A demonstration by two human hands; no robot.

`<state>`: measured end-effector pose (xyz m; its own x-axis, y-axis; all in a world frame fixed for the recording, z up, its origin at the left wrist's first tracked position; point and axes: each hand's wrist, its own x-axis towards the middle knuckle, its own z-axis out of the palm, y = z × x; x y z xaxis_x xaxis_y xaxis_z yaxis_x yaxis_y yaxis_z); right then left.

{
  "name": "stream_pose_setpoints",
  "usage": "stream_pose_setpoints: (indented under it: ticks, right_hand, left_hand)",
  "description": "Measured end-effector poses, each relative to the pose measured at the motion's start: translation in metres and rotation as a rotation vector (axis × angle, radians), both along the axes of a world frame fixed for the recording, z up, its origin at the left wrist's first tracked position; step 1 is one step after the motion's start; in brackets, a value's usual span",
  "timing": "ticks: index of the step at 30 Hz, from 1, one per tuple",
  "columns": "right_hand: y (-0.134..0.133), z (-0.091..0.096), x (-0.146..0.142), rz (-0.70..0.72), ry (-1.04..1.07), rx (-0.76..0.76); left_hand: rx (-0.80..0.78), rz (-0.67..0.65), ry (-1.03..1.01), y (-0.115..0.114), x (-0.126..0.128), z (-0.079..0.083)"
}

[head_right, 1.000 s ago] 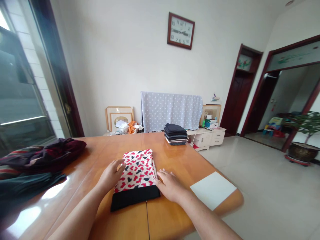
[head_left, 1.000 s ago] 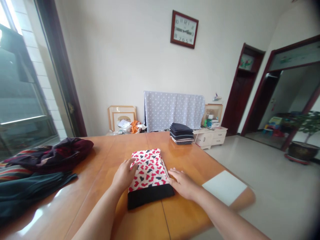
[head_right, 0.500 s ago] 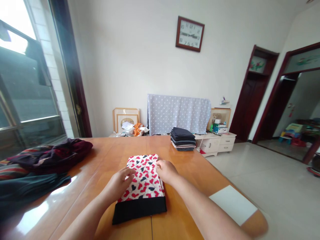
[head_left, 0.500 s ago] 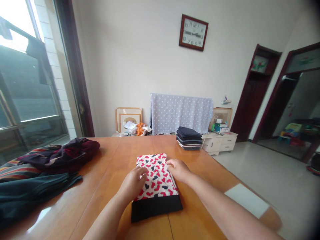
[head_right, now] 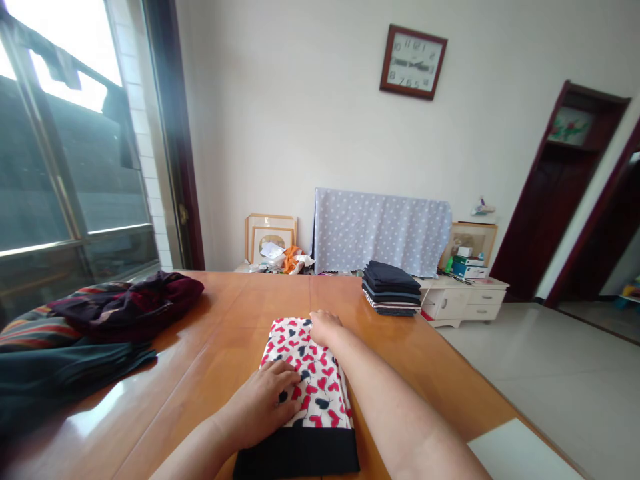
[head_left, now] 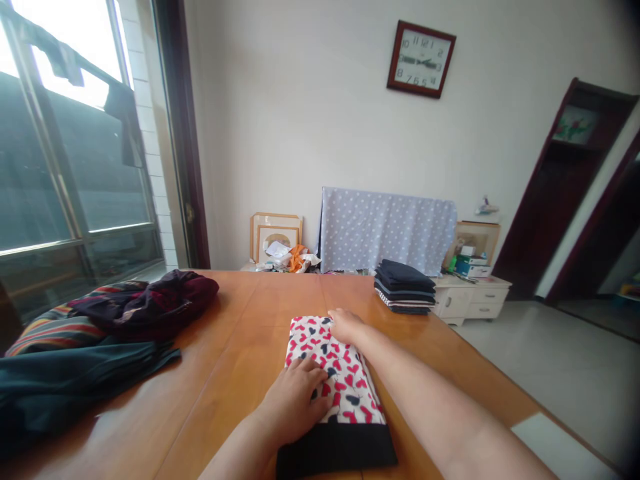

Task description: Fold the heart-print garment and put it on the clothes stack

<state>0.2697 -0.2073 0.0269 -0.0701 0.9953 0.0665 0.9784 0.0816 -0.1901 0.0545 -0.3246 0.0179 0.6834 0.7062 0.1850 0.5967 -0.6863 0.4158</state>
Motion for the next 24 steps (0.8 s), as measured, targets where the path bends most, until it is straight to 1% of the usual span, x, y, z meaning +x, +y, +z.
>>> stream_pose_setpoints:
  ticks: [3, 8, 11, 15, 19, 24]
  right_hand:
    - [0.011, -0.005, 0.003, 0.025, -0.01, -0.048]
    - [0.025, -0.007, 0.009, 0.047, 0.003, -0.092]
    - [0.029, -0.008, 0.01, 0.044, 0.029, -0.091]
    - [0.031, -0.011, 0.015, 0.02, 0.093, -0.052]
    - [0.032, -0.016, 0.035, -0.065, 0.183, 0.018]
    - [0.024, -0.027, 0.066, -0.242, 0.281, 0.103]
  left_hand:
    - [-0.016, 0.015, 0.014, -0.001, 0.001, 0.001]
    - [-0.021, 0.032, 0.004, -0.002, 0.002, 0.0]
    - [-0.025, 0.025, 0.006, -0.001, 0.002, -0.001]
    - [-0.014, 0.025, 0.017, -0.001, 0.002, -0.001]
    - [-0.014, 0.028, 0.019, -0.002, 0.002, 0.0]
    - [-0.024, 0.031, 0.021, -0.002, 0.003, 0.001]
